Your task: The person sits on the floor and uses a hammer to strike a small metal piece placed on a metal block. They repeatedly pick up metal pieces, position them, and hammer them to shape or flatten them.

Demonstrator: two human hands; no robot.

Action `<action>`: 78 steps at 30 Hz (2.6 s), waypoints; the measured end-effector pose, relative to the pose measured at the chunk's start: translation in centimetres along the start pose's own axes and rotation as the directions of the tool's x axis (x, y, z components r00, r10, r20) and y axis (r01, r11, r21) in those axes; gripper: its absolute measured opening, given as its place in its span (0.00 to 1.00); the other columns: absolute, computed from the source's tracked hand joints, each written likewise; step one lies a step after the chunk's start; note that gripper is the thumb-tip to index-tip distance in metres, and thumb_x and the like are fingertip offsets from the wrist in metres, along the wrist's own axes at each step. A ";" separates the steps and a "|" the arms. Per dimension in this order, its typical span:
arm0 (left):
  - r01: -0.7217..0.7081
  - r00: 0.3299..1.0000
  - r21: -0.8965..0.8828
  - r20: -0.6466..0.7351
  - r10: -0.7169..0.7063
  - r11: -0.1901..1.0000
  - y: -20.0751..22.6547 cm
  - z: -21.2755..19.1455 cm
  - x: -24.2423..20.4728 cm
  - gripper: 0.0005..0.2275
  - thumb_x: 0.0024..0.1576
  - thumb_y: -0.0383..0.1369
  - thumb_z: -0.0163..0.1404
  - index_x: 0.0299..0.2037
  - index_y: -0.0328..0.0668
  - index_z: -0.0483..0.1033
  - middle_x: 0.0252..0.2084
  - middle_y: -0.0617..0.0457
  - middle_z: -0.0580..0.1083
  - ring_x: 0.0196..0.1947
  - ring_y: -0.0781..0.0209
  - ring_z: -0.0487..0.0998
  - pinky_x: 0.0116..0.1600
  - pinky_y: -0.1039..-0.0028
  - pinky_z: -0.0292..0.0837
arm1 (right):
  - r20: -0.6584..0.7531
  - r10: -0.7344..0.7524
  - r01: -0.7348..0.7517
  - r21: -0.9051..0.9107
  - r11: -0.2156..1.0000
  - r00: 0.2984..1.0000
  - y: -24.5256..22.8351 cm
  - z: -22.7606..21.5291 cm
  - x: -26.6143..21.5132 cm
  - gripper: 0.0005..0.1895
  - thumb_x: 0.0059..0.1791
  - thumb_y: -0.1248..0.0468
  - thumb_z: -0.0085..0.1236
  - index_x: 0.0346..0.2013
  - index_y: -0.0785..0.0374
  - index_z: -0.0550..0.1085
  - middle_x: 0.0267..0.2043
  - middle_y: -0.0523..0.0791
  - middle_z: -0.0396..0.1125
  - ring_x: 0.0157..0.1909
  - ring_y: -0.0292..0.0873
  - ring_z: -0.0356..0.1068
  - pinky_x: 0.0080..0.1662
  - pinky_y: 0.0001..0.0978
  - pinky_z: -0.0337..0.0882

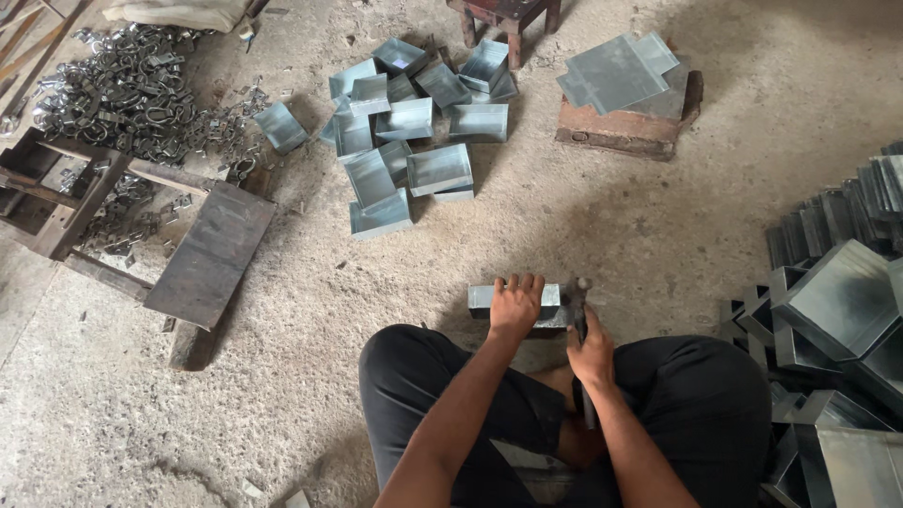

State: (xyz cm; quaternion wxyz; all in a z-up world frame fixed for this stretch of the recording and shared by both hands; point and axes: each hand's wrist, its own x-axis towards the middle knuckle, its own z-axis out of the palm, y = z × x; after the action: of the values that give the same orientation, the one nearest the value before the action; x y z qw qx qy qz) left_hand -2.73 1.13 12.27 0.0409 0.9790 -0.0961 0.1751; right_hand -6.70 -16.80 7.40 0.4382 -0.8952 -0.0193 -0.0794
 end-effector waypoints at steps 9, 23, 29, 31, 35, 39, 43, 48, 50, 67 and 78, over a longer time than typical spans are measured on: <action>-0.010 0.999 0.001 -0.033 0.010 1.000 0.0 0.5 -0.3 0.08 0.58 0.31 0.45 0.45 0.46 0.73 0.39 0.53 0.75 0.43 0.53 0.77 0.49 0.56 0.68 | 0.008 -0.109 0.109 -0.025 0.994 0.994 0.6 0.5 -0.1 0.31 0.50 0.67 0.57 0.67 0.74 0.63 0.53 0.65 0.68 0.55 0.67 0.69 0.53 0.53 0.70; -0.012 0.999 0.014 -0.050 0.013 1.000 -0.2 -0.2 -0.1 0.09 0.58 0.31 0.45 0.47 0.45 0.73 0.41 0.53 0.75 0.44 0.53 0.78 0.50 0.56 0.68 | 0.032 -0.096 0.096 -0.002 0.995 0.995 0.7 0.8 0.1 0.30 0.50 0.67 0.56 0.66 0.75 0.64 0.56 0.65 0.67 0.58 0.66 0.69 0.55 0.50 0.71; 0.022 0.992 -0.035 0.127 -0.018 0.999 0.1 0.1 -0.1 0.08 0.61 0.31 0.44 0.47 0.46 0.73 0.43 0.53 0.76 0.47 0.52 0.77 0.52 0.55 0.68 | 0.066 0.034 -0.032 -0.031 0.999 0.997 1.8 1.2 0.0 0.31 0.51 0.64 0.55 0.68 0.74 0.63 0.55 0.65 0.68 0.57 0.66 0.69 0.54 0.51 0.71; 0.000 0.999 0.009 0.053 0.000 1.000 -0.4 0.1 0.3 0.09 0.60 0.31 0.44 0.48 0.46 0.73 0.43 0.53 0.76 0.46 0.52 0.78 0.53 0.54 0.68 | 0.046 0.019 -0.018 -0.021 1.000 0.999 1.5 1.4 0.8 0.30 0.51 0.63 0.56 0.67 0.71 0.64 0.53 0.65 0.69 0.56 0.66 0.70 0.54 0.52 0.71; -0.027 0.965 0.083 -0.259 0.047 0.996 0.2 1.2 -0.8 0.14 0.54 0.34 0.44 0.49 0.48 0.74 0.43 0.53 0.76 0.45 0.53 0.77 0.53 0.52 0.67 | -0.016 -0.147 0.148 0.049 0.988 0.989 0.6 -0.4 0.0 0.24 0.55 0.61 0.57 0.65 0.65 0.70 0.49 0.64 0.72 0.52 0.68 0.71 0.49 0.49 0.73; -0.007 1.000 0.039 -0.021 0.008 0.999 -0.4 1.5 0.0 0.09 0.59 0.32 0.45 0.47 0.47 0.74 0.41 0.53 0.75 0.45 0.53 0.77 0.52 0.55 0.68 | 0.042 0.115 -0.121 0.164 0.979 0.992 -4.6 -4.0 0.9 0.28 0.56 0.60 0.53 0.71 0.59 0.66 0.30 0.55 0.70 0.28 0.46 0.70 0.35 0.38 0.69; -0.005 1.000 0.021 0.002 0.005 1.000 -0.1 1.3 -0.3 0.08 0.60 0.32 0.45 0.46 0.46 0.73 0.40 0.54 0.75 0.45 0.54 0.77 0.51 0.56 0.68 | -0.071 -0.061 0.079 0.289 0.954 0.996 -9.4 -9.7 1.0 0.29 0.58 0.61 0.51 0.74 0.61 0.61 0.28 0.47 0.67 0.24 0.33 0.62 0.28 0.29 0.63; -0.010 0.998 0.039 -0.062 0.012 0.999 -0.3 0.8 -0.2 0.09 0.57 0.33 0.45 0.46 0.46 0.74 0.39 0.54 0.75 0.44 0.55 0.77 0.50 0.56 0.67 | -0.149 -0.350 0.363 0.068 0.929 0.925 -10.8 -10.7 1.0 0.27 0.60 0.63 0.49 0.74 0.65 0.61 0.40 0.53 0.72 0.37 0.47 0.72 0.39 0.36 0.71; 0.009 1.000 0.001 -0.024 -0.009 1.000 -0.2 0.8 0.0 0.08 0.59 0.32 0.45 0.46 0.46 0.74 0.39 0.54 0.75 0.43 0.55 0.77 0.50 0.56 0.67 | -0.030 -0.472 0.463 -0.151 0.873 0.881 -10.5 -9.8 1.3 0.26 0.60 0.64 0.50 0.74 0.65 0.63 0.47 0.60 0.72 0.45 0.59 0.75 0.45 0.43 0.74; 0.015 0.997 0.031 -0.071 -0.013 0.999 -0.4 0.5 0.2 0.08 0.58 0.32 0.46 0.45 0.46 0.74 0.40 0.54 0.75 0.43 0.55 0.77 0.49 0.58 0.67 | -0.030 -0.384 0.381 -0.078 0.921 0.923 -7.2 -7.8 2.6 0.21 0.60 0.62 0.53 0.68 0.65 0.67 0.52 0.63 0.71 0.53 0.64 0.74 0.49 0.44 0.76; 0.169 0.815 -0.851 -0.163 -0.556 0.498 0.3 3.5 -1.7 0.21 0.44 0.18 0.49 0.50 0.33 0.67 0.45 0.34 0.70 0.48 0.30 0.69 0.53 0.52 0.66 | 0.180 -0.107 -0.025 0.610 0.792 0.978 -20.2 -13.1 -2.1 0.26 0.57 0.66 0.54 0.70 0.58 0.61 0.36 0.43 0.67 0.23 0.28 0.61 0.23 0.22 0.60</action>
State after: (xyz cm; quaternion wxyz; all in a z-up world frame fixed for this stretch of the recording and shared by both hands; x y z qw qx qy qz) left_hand -3.21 0.72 8.40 0.5353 0.7857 0.0607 0.3041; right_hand -12.52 -14.62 30.80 0.6965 -0.7091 -0.1083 0.0142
